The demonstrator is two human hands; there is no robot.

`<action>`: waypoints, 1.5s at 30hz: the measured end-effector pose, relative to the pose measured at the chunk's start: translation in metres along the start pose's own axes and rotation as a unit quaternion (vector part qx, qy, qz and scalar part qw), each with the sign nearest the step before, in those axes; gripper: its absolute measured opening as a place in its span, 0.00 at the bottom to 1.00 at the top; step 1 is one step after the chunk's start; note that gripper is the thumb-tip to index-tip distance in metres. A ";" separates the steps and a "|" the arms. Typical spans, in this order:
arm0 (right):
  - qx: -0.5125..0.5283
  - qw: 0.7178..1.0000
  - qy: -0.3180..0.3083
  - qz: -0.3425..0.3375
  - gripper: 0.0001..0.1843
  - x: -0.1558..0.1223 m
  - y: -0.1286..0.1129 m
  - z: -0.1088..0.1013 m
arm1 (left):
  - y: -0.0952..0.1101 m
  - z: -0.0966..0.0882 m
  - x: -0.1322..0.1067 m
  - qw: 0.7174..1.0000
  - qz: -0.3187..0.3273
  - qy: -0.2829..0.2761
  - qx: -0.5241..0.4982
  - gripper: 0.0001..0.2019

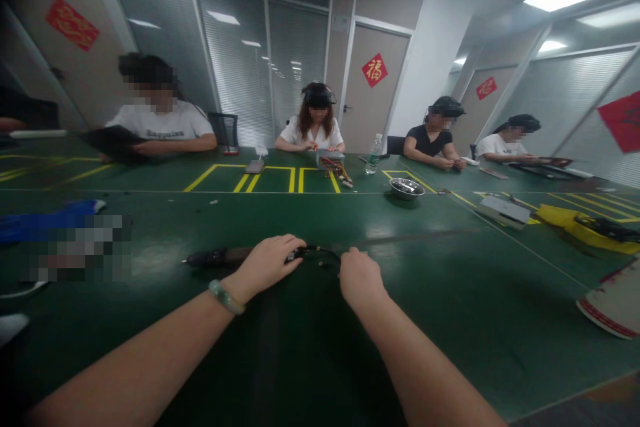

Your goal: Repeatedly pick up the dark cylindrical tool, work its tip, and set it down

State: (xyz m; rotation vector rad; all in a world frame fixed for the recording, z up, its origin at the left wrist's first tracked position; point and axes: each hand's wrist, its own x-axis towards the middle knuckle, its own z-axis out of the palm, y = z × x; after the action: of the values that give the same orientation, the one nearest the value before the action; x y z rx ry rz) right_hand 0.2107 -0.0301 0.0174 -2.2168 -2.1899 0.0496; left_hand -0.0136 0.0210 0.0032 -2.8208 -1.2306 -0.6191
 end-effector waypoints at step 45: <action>0.172 0.968 0.129 -0.129 0.05 0.027 -0.010 0.031 | 0.011 0.009 0.008 1.000 -0.010 0.007 0.011 0.06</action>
State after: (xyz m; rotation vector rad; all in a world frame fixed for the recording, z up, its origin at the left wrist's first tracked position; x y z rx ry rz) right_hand 0.1997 -0.0029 -0.0130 -1.6471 -2.1162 0.1186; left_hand 0.0019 0.0207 -0.0004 -2.7865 -1.2560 -0.6207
